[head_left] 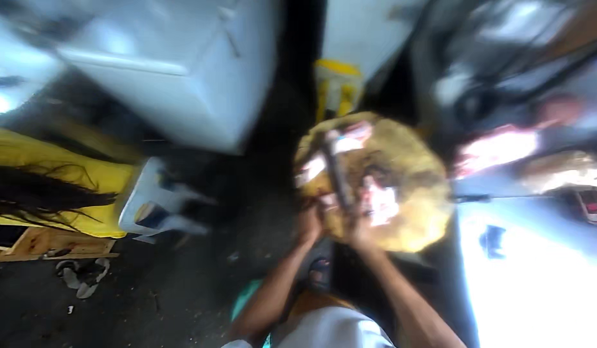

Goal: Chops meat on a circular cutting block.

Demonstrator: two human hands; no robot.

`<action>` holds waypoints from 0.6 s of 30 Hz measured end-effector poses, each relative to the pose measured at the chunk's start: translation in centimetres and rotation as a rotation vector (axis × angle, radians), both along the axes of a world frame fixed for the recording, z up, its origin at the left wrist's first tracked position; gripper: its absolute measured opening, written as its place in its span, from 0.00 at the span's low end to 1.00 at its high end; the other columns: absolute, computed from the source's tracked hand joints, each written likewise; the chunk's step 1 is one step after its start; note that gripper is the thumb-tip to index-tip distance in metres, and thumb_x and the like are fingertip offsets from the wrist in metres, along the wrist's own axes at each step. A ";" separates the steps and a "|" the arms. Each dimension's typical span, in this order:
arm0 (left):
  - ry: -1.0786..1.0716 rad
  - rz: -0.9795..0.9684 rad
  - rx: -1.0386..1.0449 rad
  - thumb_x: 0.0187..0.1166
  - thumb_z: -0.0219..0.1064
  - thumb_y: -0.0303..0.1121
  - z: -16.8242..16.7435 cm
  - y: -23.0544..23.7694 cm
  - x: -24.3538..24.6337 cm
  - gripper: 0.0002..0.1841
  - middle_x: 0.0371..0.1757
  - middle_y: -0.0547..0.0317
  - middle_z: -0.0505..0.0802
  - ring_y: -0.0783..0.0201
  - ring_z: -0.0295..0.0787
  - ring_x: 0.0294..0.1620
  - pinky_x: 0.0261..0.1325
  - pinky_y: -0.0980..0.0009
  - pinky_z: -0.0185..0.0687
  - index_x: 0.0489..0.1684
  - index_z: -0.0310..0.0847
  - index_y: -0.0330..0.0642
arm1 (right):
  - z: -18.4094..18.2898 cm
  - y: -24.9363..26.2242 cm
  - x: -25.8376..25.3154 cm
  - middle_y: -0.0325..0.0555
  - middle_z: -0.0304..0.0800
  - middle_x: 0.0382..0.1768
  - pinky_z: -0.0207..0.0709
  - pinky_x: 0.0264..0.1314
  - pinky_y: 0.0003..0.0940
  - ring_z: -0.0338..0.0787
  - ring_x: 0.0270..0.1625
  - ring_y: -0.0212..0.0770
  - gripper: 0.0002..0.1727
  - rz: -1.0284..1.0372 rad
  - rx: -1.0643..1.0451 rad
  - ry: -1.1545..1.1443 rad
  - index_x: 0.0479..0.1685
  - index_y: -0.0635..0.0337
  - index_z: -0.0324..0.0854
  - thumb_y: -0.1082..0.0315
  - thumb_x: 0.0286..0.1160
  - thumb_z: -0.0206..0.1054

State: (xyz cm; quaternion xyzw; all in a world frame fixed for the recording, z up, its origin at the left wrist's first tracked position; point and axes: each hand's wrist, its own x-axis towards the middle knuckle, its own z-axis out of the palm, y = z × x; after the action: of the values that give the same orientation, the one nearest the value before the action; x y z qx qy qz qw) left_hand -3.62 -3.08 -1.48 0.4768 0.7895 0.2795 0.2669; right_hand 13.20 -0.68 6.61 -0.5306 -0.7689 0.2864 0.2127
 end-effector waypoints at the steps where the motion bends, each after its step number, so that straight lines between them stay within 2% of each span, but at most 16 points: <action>1: -0.011 -0.006 0.012 0.78 0.69 0.38 -0.1 -0.3 0.2 0.16 0.75 0.57 0.86 0.59 0.84 0.74 0.78 0.56 0.79 0.62 0.89 0.48 | -2.9 -0.6 0.2 0.57 0.94 0.42 0.85 0.52 0.62 0.95 0.46 0.58 0.25 -0.009 -0.282 -0.211 0.69 0.57 0.82 0.50 0.84 0.56; 2: -0.017 -0.019 0.028 0.77 0.70 0.39 -0.1 -0.2 0.1 0.15 0.73 0.57 0.88 0.60 0.85 0.73 0.77 0.56 0.80 0.59 0.90 0.47 | -4.4 -0.4 0.1 0.57 0.94 0.47 0.84 0.57 0.64 0.94 0.52 0.59 0.25 -0.011 -0.441 -0.303 0.70 0.54 0.80 0.49 0.83 0.58; 4: -0.037 -0.020 0.054 0.77 0.70 0.40 -0.6 -0.3 0.7 0.15 0.72 0.58 0.89 0.62 0.86 0.72 0.77 0.58 0.80 0.57 0.90 0.46 | -4.4 0.1 1.0 0.57 0.94 0.46 0.84 0.56 0.64 0.94 0.51 0.58 0.22 -0.011 -0.526 -0.307 0.62 0.56 0.84 0.51 0.83 0.59; 7: -0.062 0.020 0.118 0.77 0.70 0.39 -1.4 -0.2 0.9 0.15 0.70 0.57 0.90 0.63 0.86 0.71 0.78 0.59 0.80 0.56 0.91 0.44 | -3.9 1.0 2.1 0.52 0.90 0.35 0.84 0.48 0.57 0.91 0.39 0.51 0.21 -0.047 -0.543 -0.123 0.48 0.60 0.88 0.51 0.86 0.58; 9: -0.077 0.021 0.115 0.77 0.71 0.38 -1.0 -0.1 1.0 0.14 0.69 0.57 0.91 0.63 0.86 0.71 0.78 0.60 0.79 0.55 0.92 0.44 | -3.5 1.3 2.7 0.48 0.86 0.28 0.82 0.39 0.52 0.87 0.30 0.46 0.21 -0.087 -0.553 -0.052 0.44 0.59 0.87 0.51 0.86 0.58; 11: -0.089 0.004 0.054 0.76 0.71 0.37 -0.1 -0.1 0.8 0.14 0.69 0.56 0.90 0.62 0.86 0.71 0.78 0.59 0.78 0.56 0.91 0.44 | -2.1 1.5 2.9 0.46 0.86 0.27 0.83 0.38 0.51 0.87 0.28 0.44 0.22 -0.109 -0.515 -0.031 0.43 0.58 0.88 0.49 0.86 0.58; 14: -0.035 -0.021 -0.004 0.75 0.71 0.36 0.2 0.1 0.4 0.15 0.64 0.52 0.93 0.56 0.89 0.66 0.73 0.55 0.82 0.57 0.91 0.43 | 3.3 1.4 2.8 0.42 0.83 0.21 0.81 0.33 0.44 0.83 0.24 0.39 0.22 -0.107 -0.320 0.148 0.38 0.60 0.88 0.52 0.88 0.57; 15: -0.020 -0.026 -0.007 0.75 0.71 0.36 0.1 0.0 0.5 0.16 0.67 0.50 0.91 0.54 0.88 0.68 0.74 0.53 0.81 0.59 0.90 0.42 | 5.4 1.4 2.8 0.40 0.82 0.19 0.81 0.28 0.40 0.82 0.21 0.36 0.22 -0.086 -0.216 0.259 0.39 0.60 0.88 0.53 0.89 0.56; 18: -0.001 -0.014 0.046 0.73 0.74 0.35 0.0 0.0 0.7 0.15 0.72 0.53 0.88 0.58 0.86 0.72 0.76 0.59 0.80 0.55 0.92 0.42 | 11.9 1.9 2.1 0.35 0.82 0.17 0.81 0.19 0.33 0.82 0.17 0.30 0.20 0.031 0.178 0.596 0.39 0.60 0.84 0.56 0.92 0.53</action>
State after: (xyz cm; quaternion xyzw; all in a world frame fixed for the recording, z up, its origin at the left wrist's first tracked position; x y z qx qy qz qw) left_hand -2.88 -3.07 -1.47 0.4882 0.7792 0.2962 0.2584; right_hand 15.26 1.21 18.53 -0.3906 -0.7027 0.3643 0.4701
